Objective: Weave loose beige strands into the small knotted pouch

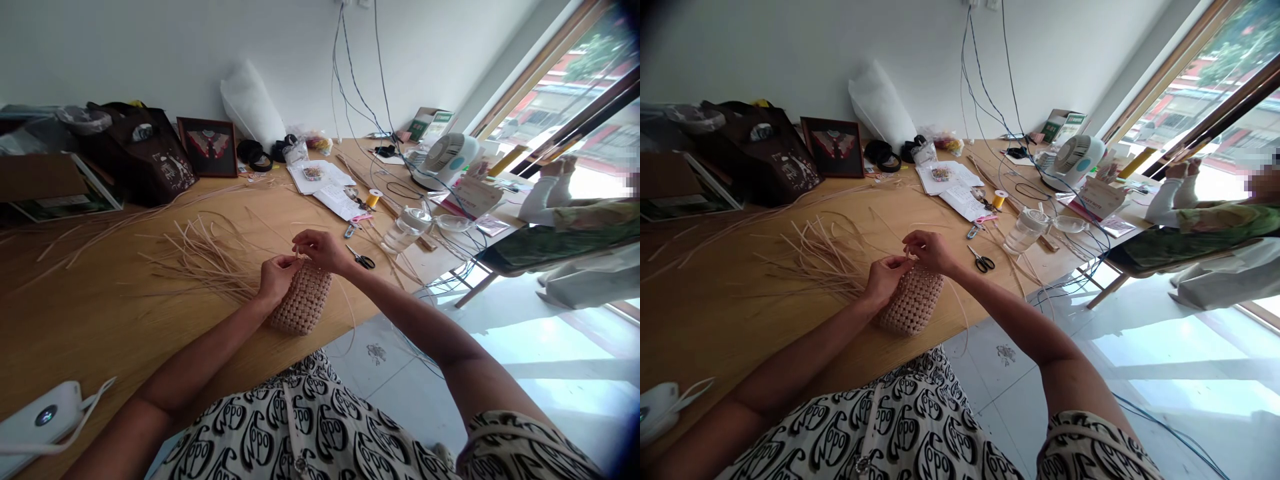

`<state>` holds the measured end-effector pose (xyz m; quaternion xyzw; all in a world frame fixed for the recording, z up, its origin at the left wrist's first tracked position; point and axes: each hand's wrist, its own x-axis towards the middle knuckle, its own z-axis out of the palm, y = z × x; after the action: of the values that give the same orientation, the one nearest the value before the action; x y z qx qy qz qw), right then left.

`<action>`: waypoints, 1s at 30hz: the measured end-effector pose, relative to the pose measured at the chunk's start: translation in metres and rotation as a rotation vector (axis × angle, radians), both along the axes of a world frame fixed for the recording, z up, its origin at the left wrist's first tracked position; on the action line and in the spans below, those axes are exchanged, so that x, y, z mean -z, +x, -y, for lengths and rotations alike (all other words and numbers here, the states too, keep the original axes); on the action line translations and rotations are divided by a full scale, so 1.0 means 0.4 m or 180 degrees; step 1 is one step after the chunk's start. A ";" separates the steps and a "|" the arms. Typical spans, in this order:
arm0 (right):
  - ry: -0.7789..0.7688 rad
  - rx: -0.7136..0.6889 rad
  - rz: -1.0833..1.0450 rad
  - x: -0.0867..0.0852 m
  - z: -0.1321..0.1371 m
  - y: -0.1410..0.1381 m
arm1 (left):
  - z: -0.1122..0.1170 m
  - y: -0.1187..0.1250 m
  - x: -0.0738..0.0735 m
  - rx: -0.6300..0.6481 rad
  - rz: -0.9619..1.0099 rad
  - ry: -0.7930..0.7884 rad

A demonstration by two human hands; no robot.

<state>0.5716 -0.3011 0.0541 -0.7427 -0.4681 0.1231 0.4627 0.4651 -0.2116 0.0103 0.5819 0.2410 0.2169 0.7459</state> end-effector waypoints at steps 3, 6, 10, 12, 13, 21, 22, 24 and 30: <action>-0.0445 0.0096 0.0784 -0.034 0.035 -0.021 | -0.001 0.002 0.006 -0.0221 0.0044 0.0090; -0.0980 0.0130 0.1407 -0.051 0.085 -0.045 | -0.006 0.006 0.009 -0.0319 0.0092 0.0072; -0.1319 0.0633 0.1487 -0.034 0.138 -0.060 | -0.012 0.011 0.009 -0.0448 0.0196 0.0174; -0.1346 0.0805 0.1310 -0.020 0.154 -0.061 | -0.014 0.011 0.010 -0.0518 0.0249 0.0202; -0.1346 0.0855 0.1195 -0.013 0.159 -0.062 | -0.015 0.012 0.011 -0.0544 0.0274 0.0210; -0.1174 0.0301 -0.0320 -0.013 0.159 -0.135 | -0.013 0.013 0.018 -0.0564 0.0293 0.0383; -0.1222 0.0088 -0.0758 -0.017 0.154 -0.147 | -0.013 0.012 0.017 -0.0536 0.0299 0.0455; -0.1387 -0.0264 -0.1033 -0.030 0.150 -0.158 | -0.012 0.006 0.010 -0.0461 0.0275 0.0690; -0.0983 0.0219 0.1102 -0.097 0.145 -0.089 | 0.005 -0.031 -0.026 -0.0269 0.0255 0.2199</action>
<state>0.5358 -0.3591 0.0927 -0.8302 -0.4906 0.0482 0.2603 0.4526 -0.2137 0.0207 0.7804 0.1478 0.3391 0.5041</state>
